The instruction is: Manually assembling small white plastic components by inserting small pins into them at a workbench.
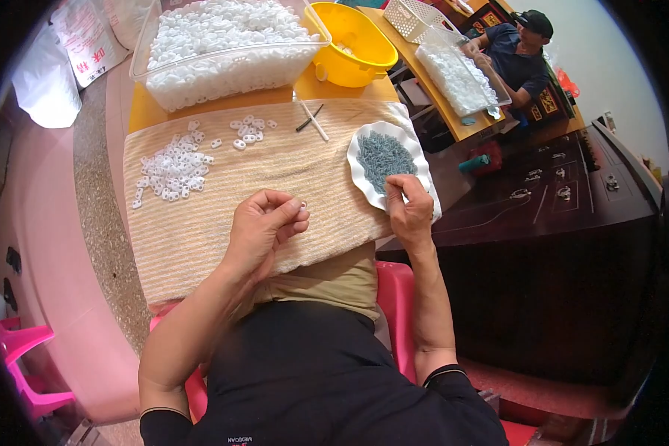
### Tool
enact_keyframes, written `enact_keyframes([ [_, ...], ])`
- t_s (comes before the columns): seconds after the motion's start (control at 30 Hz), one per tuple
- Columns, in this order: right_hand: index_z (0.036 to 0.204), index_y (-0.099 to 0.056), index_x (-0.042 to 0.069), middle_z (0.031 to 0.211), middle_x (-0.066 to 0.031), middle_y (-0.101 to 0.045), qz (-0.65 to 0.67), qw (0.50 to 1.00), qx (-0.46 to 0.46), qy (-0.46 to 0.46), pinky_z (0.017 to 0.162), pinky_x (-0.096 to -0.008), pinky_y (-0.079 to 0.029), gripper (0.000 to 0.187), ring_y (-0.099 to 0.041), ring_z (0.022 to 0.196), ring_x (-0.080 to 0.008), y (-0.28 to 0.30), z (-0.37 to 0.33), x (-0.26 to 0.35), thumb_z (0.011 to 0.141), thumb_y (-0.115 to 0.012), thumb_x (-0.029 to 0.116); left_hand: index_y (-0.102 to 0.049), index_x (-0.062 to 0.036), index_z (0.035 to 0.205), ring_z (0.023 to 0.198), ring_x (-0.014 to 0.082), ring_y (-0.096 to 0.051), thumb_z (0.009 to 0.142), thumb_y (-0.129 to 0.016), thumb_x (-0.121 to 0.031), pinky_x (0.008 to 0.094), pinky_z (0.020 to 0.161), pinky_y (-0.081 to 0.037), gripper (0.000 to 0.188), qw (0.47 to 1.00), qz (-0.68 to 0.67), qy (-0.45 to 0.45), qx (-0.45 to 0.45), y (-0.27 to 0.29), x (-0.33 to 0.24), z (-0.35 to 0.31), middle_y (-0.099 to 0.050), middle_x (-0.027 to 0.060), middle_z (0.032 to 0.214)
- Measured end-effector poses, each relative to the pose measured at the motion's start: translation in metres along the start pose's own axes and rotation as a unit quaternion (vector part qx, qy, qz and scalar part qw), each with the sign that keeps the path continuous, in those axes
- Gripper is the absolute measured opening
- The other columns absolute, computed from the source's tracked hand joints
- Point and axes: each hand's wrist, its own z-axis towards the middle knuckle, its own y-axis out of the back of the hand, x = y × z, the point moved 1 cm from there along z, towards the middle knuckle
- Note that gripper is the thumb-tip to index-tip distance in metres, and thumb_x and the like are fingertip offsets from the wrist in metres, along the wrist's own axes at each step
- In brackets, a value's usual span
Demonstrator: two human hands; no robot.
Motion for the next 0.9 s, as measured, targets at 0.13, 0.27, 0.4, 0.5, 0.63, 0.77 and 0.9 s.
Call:
enact_keyframes([
  [0.13, 0.094, -0.062, 0.000, 0.085, -0.0109, -0.063, 0.074, 0.994, 0.012, -0.080, 0.067, -0.0293, -0.048, 0.010, -0.060, 0.075, -0.0208, -0.001, -0.005, -0.003, 0.084, -0.063, 0.001, -0.058, -0.0004, 0.095, 0.079, 0.0160, -0.065, 0.088, -0.063, -0.005, 0.0274, 0.071, -0.057, 0.010, 1.000, -0.009, -0.005, 0.010, -0.004, -0.001, -0.003, -0.065, 0.0102, 0.089],
  [0.27, 0.094, -0.063, -0.001, 0.083, -0.0053, -0.062, 0.136, 0.981, 0.016, -0.136, 0.064, -0.0234, -0.045, 0.009, -0.055, 0.071, -0.0106, -0.001, -0.005, 0.002, 0.088, -0.063, 0.005, -0.059, 0.0001, 0.098, 0.080, 0.0158, -0.065, 0.088, -0.064, -0.004, 0.0274, 0.073, -0.057, 0.012, 1.000, 0.000, -0.002, 0.021, -0.004, 0.001, -0.003, -0.065, 0.0099, 0.090],
  [0.4, 0.096, -0.063, -0.001, 0.083, -0.0048, -0.061, 0.149, 0.978, 0.016, -0.143, 0.064, -0.0228, -0.046, 0.010, -0.056, 0.071, -0.0100, -0.003, -0.006, -0.005, 0.089, -0.061, 0.006, -0.061, 0.0005, 0.099, 0.081, 0.0153, -0.065, 0.088, -0.064, -0.004, 0.0271, 0.075, -0.057, 0.013, 0.999, 0.016, 0.010, 0.037, -0.006, 0.002, -0.004, -0.066, 0.0093, 0.089],
  [0.5, 0.098, -0.063, -0.002, 0.085, -0.0055, -0.061, 0.159, 0.976, 0.023, -0.150, 0.067, -0.0229, -0.048, 0.010, -0.059, 0.075, -0.0108, -0.002, -0.006, -0.002, 0.091, -0.059, 0.005, -0.062, 0.0003, 0.098, 0.080, 0.0148, -0.065, 0.088, -0.064, -0.005, 0.0270, 0.075, -0.057, 0.012, 0.999, 0.028, 0.018, 0.037, -0.007, 0.001, -0.006, -0.066, 0.0088, 0.088],
  [0.63, 0.100, -0.061, -0.004, 0.091, -0.0027, -0.060, 0.212, 0.964, 0.040, -0.152, 0.076, -0.0231, -0.051, 0.012, -0.062, 0.080, -0.0109, -0.001, -0.004, 0.012, 0.094, -0.056, 0.005, -0.062, 0.0000, 0.098, 0.077, 0.0131, -0.063, 0.088, -0.065, -0.007, 0.0259, 0.073, -0.056, 0.012, 0.998, 0.029, 0.015, 0.056, -0.008, 0.001, -0.008, -0.065, 0.0074, 0.085],
  [0.77, 0.106, -0.059, -0.005, 0.094, -0.0044, -0.060, 0.333, 0.916, 0.072, -0.210, 0.077, -0.0250, -0.053, 0.015, -0.062, 0.081, -0.0118, -0.005, -0.006, 0.038, 0.093, -0.056, 0.004, -0.061, 0.0002, 0.097, 0.075, 0.0119, -0.062, 0.088, -0.065, -0.007, 0.0250, 0.070, -0.055, 0.013, 0.997, 0.059, 0.028, 0.051, -0.013, 0.000, -0.011, -0.064, 0.0067, 0.084],
  [0.9, 0.110, -0.054, -0.004, 0.093, -0.0065, -0.060, 0.439, 0.866, 0.115, -0.210, 0.080, -0.0312, -0.056, 0.019, -0.062, 0.083, -0.0127, -0.016, -0.012, 0.048, 0.092, -0.058, 0.002, -0.060, 0.0009, 0.098, 0.073, 0.0110, -0.061, 0.088, -0.065, -0.009, 0.0241, 0.068, -0.054, 0.015, 0.995, 0.050, 0.041, 0.078, -0.019, 0.002, -0.016, -0.064, 0.0060, 0.084],
])
